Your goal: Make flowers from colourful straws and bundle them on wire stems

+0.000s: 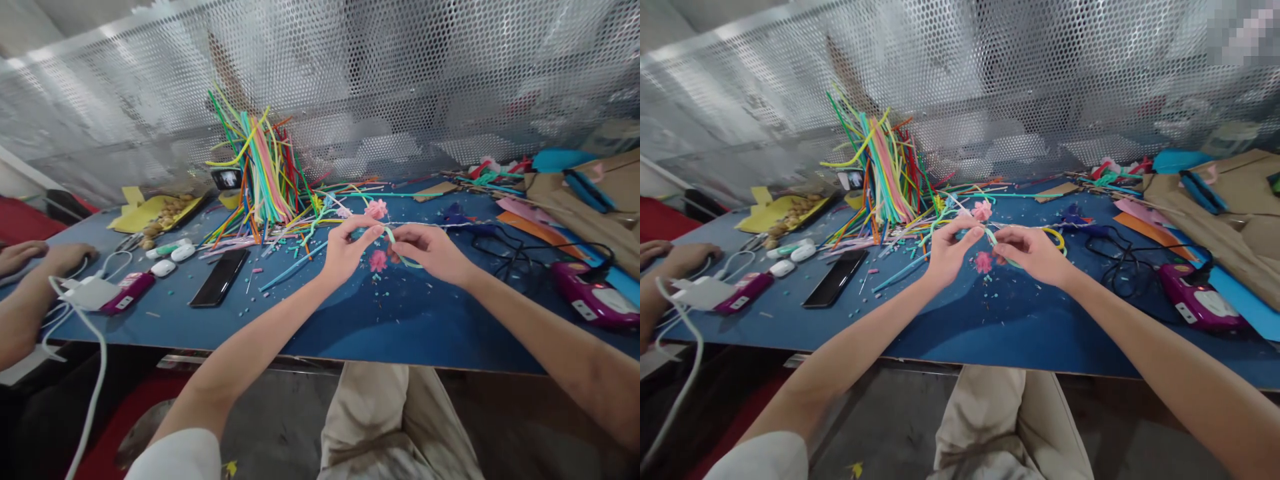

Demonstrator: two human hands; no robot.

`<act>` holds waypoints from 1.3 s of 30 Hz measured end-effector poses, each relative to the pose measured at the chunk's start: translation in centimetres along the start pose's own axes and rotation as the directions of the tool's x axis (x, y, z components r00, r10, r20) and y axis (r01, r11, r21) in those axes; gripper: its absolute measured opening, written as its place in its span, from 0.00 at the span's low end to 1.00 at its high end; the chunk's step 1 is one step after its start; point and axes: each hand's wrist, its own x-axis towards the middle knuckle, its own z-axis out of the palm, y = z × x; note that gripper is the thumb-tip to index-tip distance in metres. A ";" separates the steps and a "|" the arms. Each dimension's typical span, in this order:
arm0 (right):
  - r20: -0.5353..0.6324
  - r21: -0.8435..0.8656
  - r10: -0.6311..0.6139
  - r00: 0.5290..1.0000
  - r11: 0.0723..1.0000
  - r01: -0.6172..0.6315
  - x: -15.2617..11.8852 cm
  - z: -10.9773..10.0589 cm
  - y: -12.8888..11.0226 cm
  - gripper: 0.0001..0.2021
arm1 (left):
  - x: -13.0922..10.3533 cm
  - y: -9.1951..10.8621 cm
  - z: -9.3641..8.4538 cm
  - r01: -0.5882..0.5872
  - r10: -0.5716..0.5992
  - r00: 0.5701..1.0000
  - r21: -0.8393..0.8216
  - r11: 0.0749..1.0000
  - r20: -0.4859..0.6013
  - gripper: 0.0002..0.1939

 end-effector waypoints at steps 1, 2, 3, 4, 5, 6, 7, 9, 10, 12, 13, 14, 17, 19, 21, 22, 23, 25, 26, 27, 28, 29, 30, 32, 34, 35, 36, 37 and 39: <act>-0.041 0.011 -0.011 0.999 1.000 0.011 0.0 0.2 -0.1 0.13 | -0.1 0.2 0.1 -0.013 0.013 0.999 0.004 1.000 0.030 0.09; -0.084 0.018 -0.027 0.996 0.999 0.028 -0.1 0.3 -0.1 0.12 | -0.3 0.5 0.2 -0.018 0.018 0.998 0.011 1.000 0.055 0.09; -0.129 0.018 -0.045 0.991 0.999 0.048 -0.1 0.4 -0.1 0.12 | -0.4 0.7 0.3 -0.019 0.017 0.997 0.025 0.999 0.071 0.09; -0.173 0.011 -0.063 0.983 0.998 0.066 -0.2 0.4 -0.1 0.12 | -0.4 0.8 0.4 -0.017 0.014 0.997 0.045 0.999 0.076 0.10; -0.208 0.000 -0.076 0.975 0.997 0.078 -0.2 0.4 -0.1 0.12 | -0.5 1.0 0.4 -0.016 0.011 0.997 0.066 0.998 0.076 0.10; -0.231 -0.010 -0.085 0.969 0.996 0.085 -0.3 0.4 0.0 0.12 | -0.5 1.0 0.4 -0.015 0.009 0.997 0.082 0.996 0.076 0.11; -0.249 -0.016 -0.087 0.965 0.996 0.086 -0.3 0.4 0.1 0.12 | -0.5 1.0 0.4 -0.018 0.011 0.997 0.090 0.996 0.080 0.11; -0.274 -0.013 -0.076 0.959 0.997 0.075 -0.3 0.3 0.4 0.12 | -0.4 0.8 0.4 -0.038 0.030 0.995 0.082 0.996 0.092 0.11; -0.281 -0.009 -0.068 0.957 0.998 0.068 -0.2 0.3 0.5 0.12 | -0.4 0.7 0.3 -0.054 0.046 0.994 0.078 0.995 0.096 0.10; -0.295 -0.018 -0.055 0.954 0.999 0.052 -0.2 0.2 0.6 0.12 | -0.3 0.5 0.2 -0.094 0.085 0.992 0.100 0.991 0.092 0.09; -0.304 -0.031 -0.052 0.951 0.999 0.044 -0.1 0.1 0.7 0.12 | -0.2 0.4 0.2 -0.111 0.100 0.991 0.127 0.986 0.089 0.08; -0.311 -0.048 -0.053 0.949 0.998 0.040 -0.1 0.0 0.7 0.11 | -0.2 0.4 0.1 -0.124 0.111 0.990 0.157 0.980 0.086 0.08; -0.315 -0.085 -0.075 0.946 0.995 0.050 0.0 -0.4 0.8 0.10 | -0.2 0.3 0.1 -0.143 0.125 0.988 0.226 0.964 0.092 0.10; -0.302 -0.088 -0.089 0.949 0.994 0.065 0.1 -0.6 0.8 0.10 | -0.3 0.2 0.1 -0.145 0.125 0.987 0.235 0.961 0.099 0.09; -0.296 -0.082 -0.088 0.951 0.994 0.067 0.0 -0.7 0.9 0.10 | -0.3 0.3 0.1 -0.142 0.122 0.988 0.230 0.963 0.097 0.08; -0.298 -0.081 -0.083 0.951 0.995 0.062 0.0 -0.8 0.9 0.10 | -0.4 0.2 0.1 -0.140 0.122 0.988 0.227 0.964 0.089 0.07; -0.305 -0.082 -0.077 0.949 0.995 0.054 0.0 -0.8 0.8 0.10 | -0.4 0.2 0.1 -0.140 0.124 0.989 0.226 0.964 0.080 0.07; -0.321 -0.086 -0.068 0.945 0.995 0.042 0.0 -0.9 0.7 0.11 | -0.3 0.1 0.0 -0.148 0.137 0.989 0.232 0.961 0.062 0.07; -0.326 -0.090 -0.069 0.943 0.995 0.041 0.0 -0.9 0.7 0.11 | -0.2 0.0 0.0 -0.156 0.147 0.988 0.239 0.958 0.055 0.07; -0.324 -0.094 -0.073 0.943 0.995 0.045 0.0 -1.0 0.7 0.11 | -0.1 -0.1 -0.1 -0.163 0.155 0.987 0.247 0.955 0.052 0.07; -0.317 -0.098 -0.078 0.945 0.994 0.049 0.1 -1.1 0.8 0.10 | 0.0 -0.2 -0.1 -0.167 0.159 0.986 0.257 0.952 0.055 0.08; -0.310 -0.105 -0.084 0.947 0.993 0.054 0.1 -1.2 0.8 0.10 | 0.0 -0.4 -0.2 -0.172 0.162 0.985 0.269 0.948 0.059 0.08; -0.307 -0.114 -0.089 0.948 0.992 0.056 0.2 -1.3 0.9 0.10 | 0.1 -0.6 -0.3 -0.175 0.163 0.984 0.281 0.943 0.066 0.09; -0.304 -0.130 -0.091 0.948 0.990 0.053 0.2 -1.7 0.9 0.10 | 0.3 -1.1 -0.4 -0.187 0.168 0.982 0.303 0.934 0.090 0.11; -0.253 -0.116 -0.060 0.966 0.993 0.031 0.2 -2.3 0.6 0.11 | 0.4 -1.5 -0.6 -0.203 0.178 0.978 0.300 0.932 0.107 0.13; -0.191 -0.097 -0.032 0.981 0.995 0.013 0.2 -2.7 0.3 0.12 | 0.4 -1.7 -0.7 -0.200 0.175 0.978 0.288 0.937 0.111 0.13; -0.092 -0.084 0.009 0.996 0.996 -0.017 0.1 -3.3 -0.1 0.13 | 0.4 -1.9 -0.8 -0.189 0.165 0.980 0.268 0.945 0.109 0.13; 0.024 -0.095 0.056 0.998 0.994 -0.053 0.1 -3.9 -0.5 0.14 | 0.4 -2.1 -0.8 -0.170 0.149 0.984 0.240 0.956 0.102 0.13; 0.126 -0.218 0.076 0.989 0.975 -0.047 0.1 -5.7 -1.1 0.13 | 0.5 -2.4 -0.8 -0.108 0.098 0.992 0.142 0.984 0.080 0.14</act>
